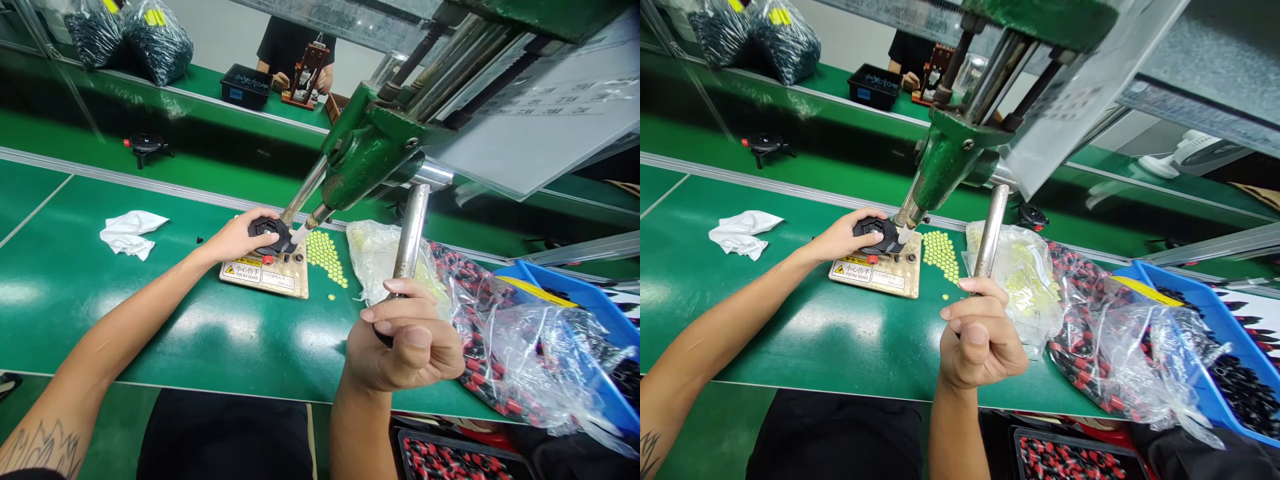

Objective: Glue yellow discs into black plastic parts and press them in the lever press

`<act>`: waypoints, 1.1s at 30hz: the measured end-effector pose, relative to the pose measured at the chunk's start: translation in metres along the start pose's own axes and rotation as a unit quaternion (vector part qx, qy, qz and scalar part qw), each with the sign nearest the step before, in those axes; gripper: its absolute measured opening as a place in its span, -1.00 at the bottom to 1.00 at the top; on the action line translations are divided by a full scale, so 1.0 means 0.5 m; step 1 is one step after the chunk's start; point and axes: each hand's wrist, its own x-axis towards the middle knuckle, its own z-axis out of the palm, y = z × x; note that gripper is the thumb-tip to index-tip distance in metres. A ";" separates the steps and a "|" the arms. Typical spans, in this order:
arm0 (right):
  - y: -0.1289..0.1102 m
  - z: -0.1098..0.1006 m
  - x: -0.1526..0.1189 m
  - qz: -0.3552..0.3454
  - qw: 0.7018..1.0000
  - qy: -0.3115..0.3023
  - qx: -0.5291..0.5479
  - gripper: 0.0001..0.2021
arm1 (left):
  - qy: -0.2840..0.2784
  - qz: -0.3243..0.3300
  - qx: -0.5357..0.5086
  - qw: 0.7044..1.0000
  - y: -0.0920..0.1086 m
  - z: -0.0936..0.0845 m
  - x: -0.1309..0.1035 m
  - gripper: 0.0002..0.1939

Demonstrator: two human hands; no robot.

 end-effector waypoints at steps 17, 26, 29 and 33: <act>0.002 0.002 0.000 -0.006 1.000 0.005 0.007 -0.53 | -0.005 -0.009 0.000 1.000 0.002 -0.001 -0.001 -0.48; -0.001 0.000 0.000 -0.005 1.000 -0.007 -0.003 -0.56 | -0.008 -0.010 -0.010 1.000 0.008 -0.001 -0.001 -0.47; 0.001 0.000 -0.003 -0.017 1.000 -0.005 -0.017 -0.56 | -0.008 -0.010 -0.012 1.000 0.010 -0.001 -0.001 -0.46; 0.001 -0.002 -0.007 -0.012 0.999 -0.007 -0.041 -0.56 | -0.009 -0.013 -0.018 1.000 0.009 0.000 0.000 -0.43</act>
